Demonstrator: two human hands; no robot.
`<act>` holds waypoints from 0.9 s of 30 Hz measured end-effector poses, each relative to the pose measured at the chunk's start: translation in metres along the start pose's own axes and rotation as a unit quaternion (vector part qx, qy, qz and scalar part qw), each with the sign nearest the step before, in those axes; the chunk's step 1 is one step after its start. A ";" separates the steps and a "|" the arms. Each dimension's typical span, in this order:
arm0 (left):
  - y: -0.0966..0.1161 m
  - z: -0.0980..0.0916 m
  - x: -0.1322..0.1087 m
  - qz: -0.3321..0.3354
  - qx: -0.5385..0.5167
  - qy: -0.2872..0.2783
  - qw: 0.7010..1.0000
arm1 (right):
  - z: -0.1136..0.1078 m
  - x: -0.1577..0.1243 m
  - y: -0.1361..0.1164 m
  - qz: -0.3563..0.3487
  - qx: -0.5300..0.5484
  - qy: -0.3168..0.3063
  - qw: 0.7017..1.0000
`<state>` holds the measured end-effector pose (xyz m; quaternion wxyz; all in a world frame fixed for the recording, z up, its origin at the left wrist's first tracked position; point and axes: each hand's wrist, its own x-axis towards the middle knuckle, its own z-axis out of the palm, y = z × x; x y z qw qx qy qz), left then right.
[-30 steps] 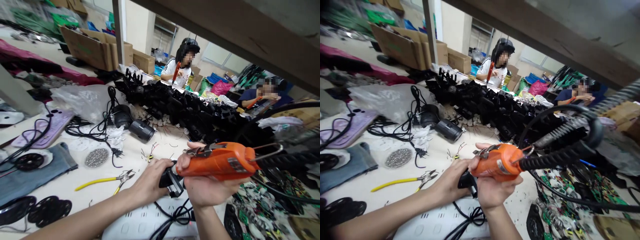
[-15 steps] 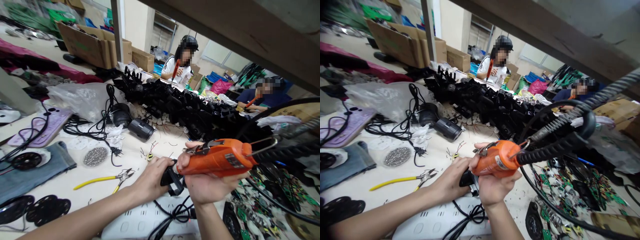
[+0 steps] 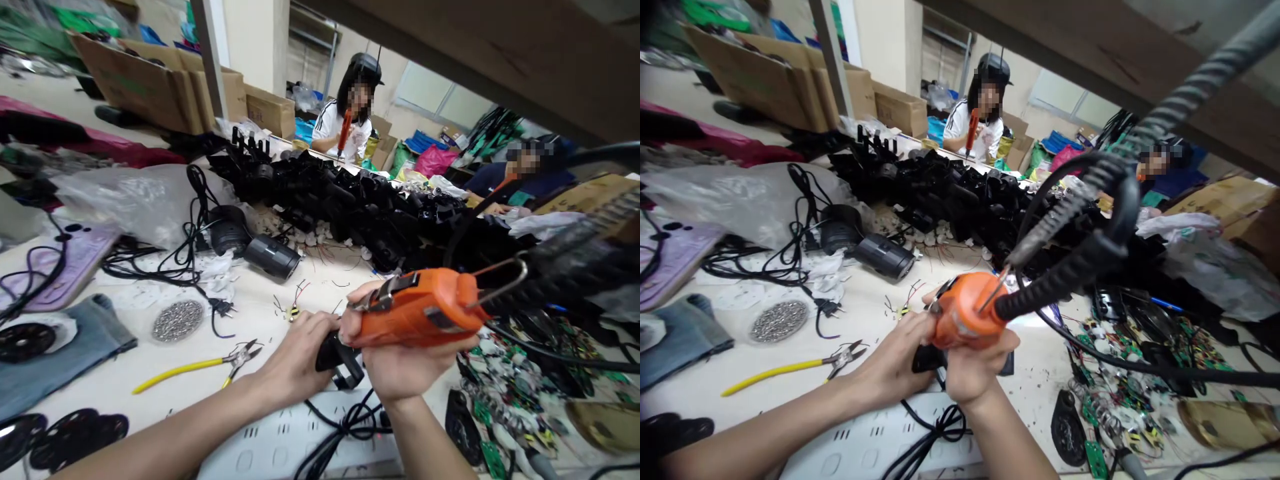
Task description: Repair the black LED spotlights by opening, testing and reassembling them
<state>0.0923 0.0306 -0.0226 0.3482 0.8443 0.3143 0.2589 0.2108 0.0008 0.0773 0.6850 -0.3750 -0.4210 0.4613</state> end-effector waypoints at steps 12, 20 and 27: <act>0.009 -0.027 -0.002 -0.104 -0.037 -0.013 0.994 | -0.011 -0.005 -0.016 -0.089 0.035 0.029 0.995; 0.007 -0.029 0.010 -0.497 -0.499 -0.064 0.707 | -0.022 -0.043 -0.055 -0.118 0.061 -0.026 0.991; 0.008 -0.024 0.005 -0.490 -0.471 -0.052 0.732 | -0.019 -0.043 -0.018 -0.094 0.107 0.026 0.990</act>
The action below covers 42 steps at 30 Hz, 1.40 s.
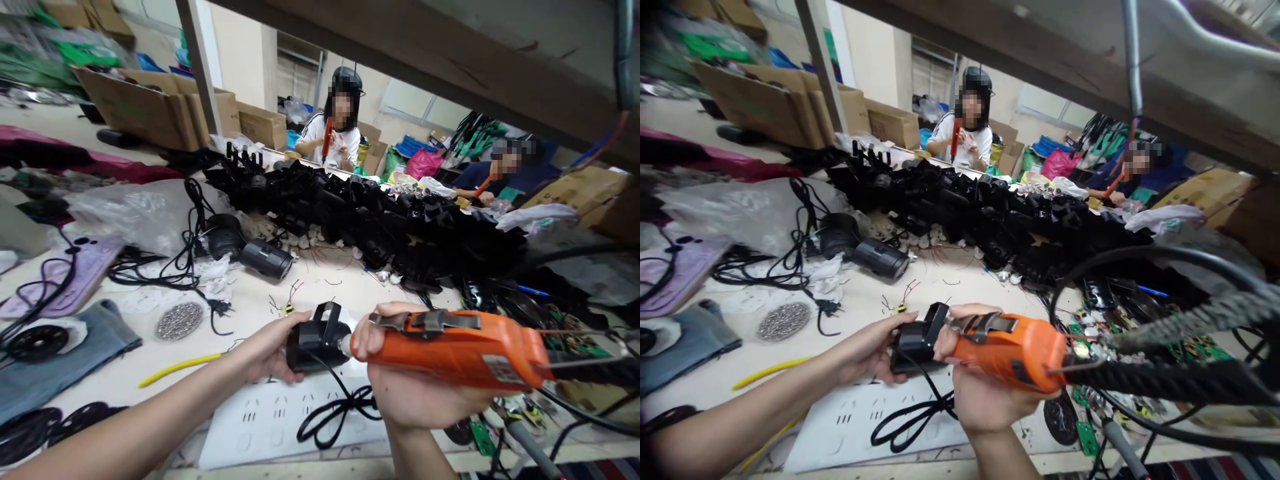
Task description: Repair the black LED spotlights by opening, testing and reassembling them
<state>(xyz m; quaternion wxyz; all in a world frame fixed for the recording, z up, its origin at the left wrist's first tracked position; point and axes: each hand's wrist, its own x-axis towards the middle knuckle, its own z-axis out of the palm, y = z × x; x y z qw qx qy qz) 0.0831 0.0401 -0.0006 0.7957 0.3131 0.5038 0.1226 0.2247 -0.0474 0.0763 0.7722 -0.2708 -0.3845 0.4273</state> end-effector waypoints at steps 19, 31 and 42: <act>-0.002 0.002 0.003 0.010 -0.001 0.012 1.000 | -0.002 0.001 0.016 0.003 -0.035 0.008 0.999; -0.006 0.002 0.006 0.024 0.028 0.021 0.999 | -0.005 0.000 0.016 0.021 -0.039 -0.027 0.999; -0.012 0.002 0.004 0.054 0.028 0.007 0.998 | -0.020 0.009 0.009 -0.021 -0.062 -0.002 0.998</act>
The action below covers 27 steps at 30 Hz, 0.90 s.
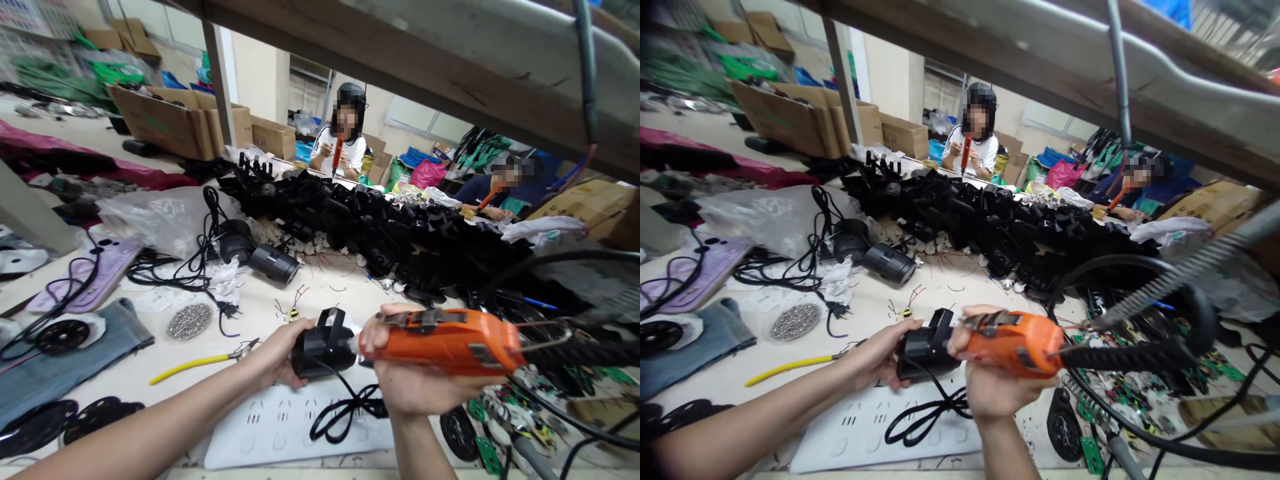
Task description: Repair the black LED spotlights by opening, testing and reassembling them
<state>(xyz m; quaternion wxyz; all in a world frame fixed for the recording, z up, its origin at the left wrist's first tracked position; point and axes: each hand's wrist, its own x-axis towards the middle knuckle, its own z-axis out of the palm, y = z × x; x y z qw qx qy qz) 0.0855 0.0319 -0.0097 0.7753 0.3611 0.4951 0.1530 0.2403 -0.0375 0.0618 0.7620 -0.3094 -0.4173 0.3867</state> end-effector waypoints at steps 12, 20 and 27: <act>-0.008 0.016 -0.041 0.215 0.095 0.080 0.969 | -0.110 0.017 -0.023 -0.112 -0.474 0.275 0.829; -0.011 0.044 -0.050 0.263 0.136 0.083 0.951 | -0.047 -0.059 -0.019 -0.094 -0.548 -0.013 0.831; -0.019 0.046 -0.047 0.284 0.124 0.067 0.949 | -0.048 -0.047 0.000 -0.133 -0.516 -0.018 0.846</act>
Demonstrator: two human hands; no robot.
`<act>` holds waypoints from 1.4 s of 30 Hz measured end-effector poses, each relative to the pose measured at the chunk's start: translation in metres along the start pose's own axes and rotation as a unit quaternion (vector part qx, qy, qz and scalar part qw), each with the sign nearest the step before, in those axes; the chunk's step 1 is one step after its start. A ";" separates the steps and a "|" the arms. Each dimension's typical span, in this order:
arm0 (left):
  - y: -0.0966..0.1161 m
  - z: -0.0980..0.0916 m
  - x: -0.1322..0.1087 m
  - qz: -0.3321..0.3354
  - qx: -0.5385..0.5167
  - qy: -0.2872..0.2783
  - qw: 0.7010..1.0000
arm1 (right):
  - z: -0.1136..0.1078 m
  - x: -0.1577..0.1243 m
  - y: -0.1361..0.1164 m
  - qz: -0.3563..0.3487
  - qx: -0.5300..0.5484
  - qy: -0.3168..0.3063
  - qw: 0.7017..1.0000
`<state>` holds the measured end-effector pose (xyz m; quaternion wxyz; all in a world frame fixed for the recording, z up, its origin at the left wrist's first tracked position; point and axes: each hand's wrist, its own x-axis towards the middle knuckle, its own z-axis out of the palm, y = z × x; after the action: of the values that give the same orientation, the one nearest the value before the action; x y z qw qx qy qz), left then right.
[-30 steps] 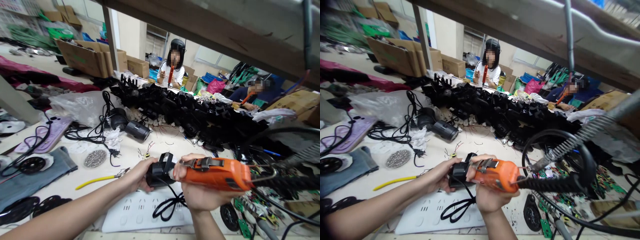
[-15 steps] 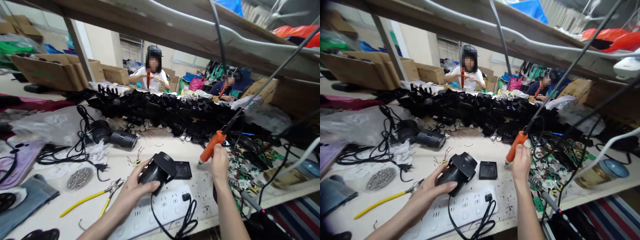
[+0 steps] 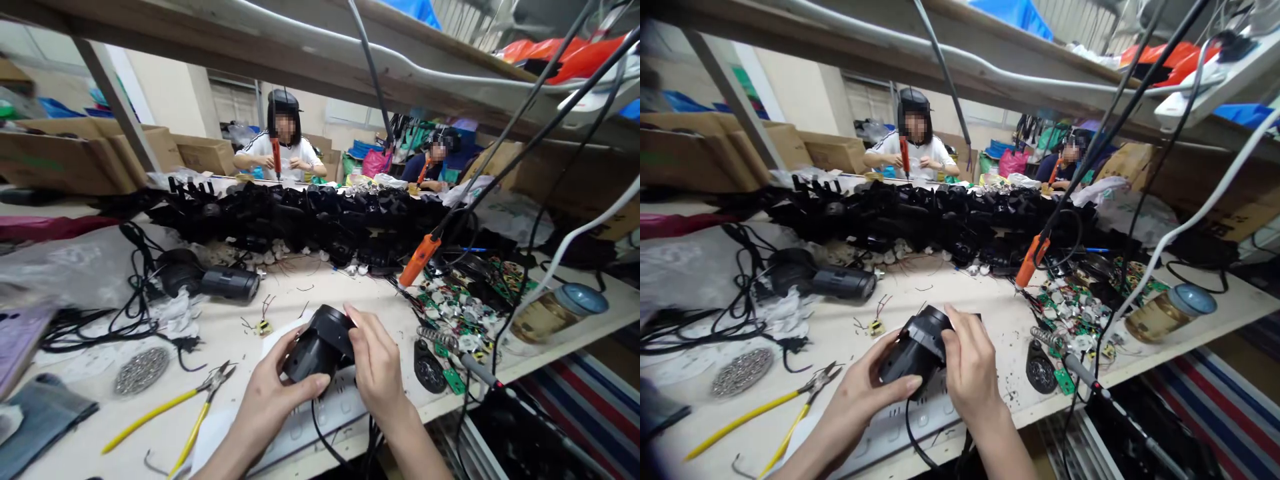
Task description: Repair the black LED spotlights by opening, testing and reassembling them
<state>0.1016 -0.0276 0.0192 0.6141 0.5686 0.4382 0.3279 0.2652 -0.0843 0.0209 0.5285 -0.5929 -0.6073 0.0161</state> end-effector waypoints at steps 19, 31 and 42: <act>-0.007 0.008 -0.011 -0.163 -0.156 0.011 0.974 | -0.050 -0.057 0.054 0.212 -0.019 -0.089 0.973; -0.008 0.016 -0.013 -0.155 -0.090 -0.008 0.984 | -0.033 -0.061 0.044 0.099 -0.051 -0.191 0.975; -0.008 0.016 -0.033 -0.065 0.023 -0.060 0.996 | -0.040 -0.065 0.019 0.175 0.066 -0.053 0.981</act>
<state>0.1018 -0.0649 0.0166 0.6461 0.5715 0.4438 0.2430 0.2884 -0.1506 -0.0142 0.5226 -0.6520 -0.5190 0.1801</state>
